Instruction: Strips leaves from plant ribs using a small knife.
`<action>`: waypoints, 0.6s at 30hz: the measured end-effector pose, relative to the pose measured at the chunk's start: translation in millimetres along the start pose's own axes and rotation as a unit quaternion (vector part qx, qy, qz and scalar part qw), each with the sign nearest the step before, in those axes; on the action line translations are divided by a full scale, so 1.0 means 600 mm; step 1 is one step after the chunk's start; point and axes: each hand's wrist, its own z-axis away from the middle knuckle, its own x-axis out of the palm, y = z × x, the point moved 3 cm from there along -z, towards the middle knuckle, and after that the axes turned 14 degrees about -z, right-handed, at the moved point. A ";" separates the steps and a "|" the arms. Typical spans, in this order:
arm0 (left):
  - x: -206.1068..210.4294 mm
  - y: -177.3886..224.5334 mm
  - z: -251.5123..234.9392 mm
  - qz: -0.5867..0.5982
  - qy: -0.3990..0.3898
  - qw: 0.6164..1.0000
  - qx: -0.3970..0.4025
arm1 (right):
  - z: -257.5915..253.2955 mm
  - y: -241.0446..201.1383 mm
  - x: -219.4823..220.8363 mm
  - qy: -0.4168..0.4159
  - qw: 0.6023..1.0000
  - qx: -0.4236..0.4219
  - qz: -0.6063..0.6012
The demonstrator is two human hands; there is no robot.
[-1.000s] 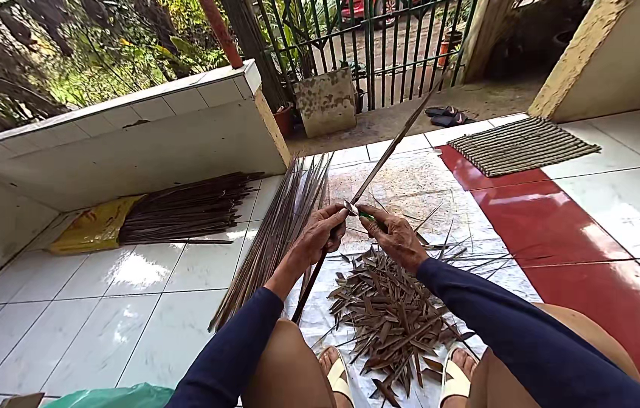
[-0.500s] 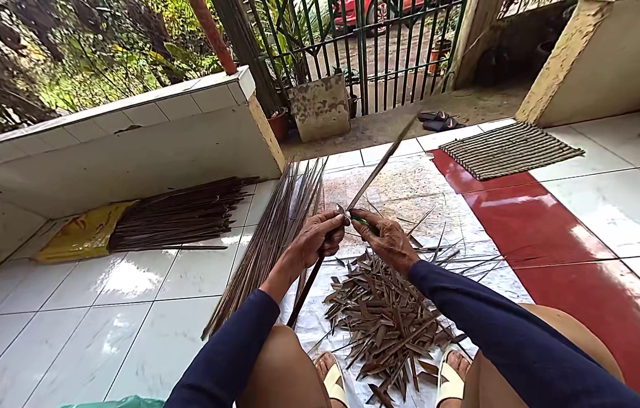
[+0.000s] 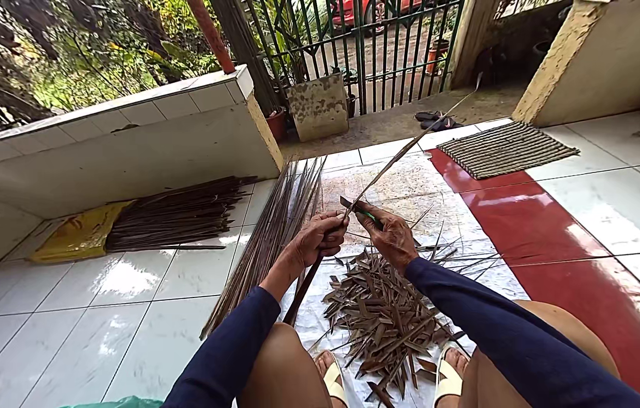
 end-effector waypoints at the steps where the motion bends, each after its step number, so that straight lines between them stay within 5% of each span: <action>1: 0.000 0.000 0.001 0.000 0.000 1.000 0.000 | 0.000 0.000 0.000 0.002 1.000 0.003 -0.002; 18: 0.001 -0.004 0.036 -0.049 -0.017 0.998 -0.032 | -0.051 0.031 -0.063 0.102 0.990 0.019 -0.094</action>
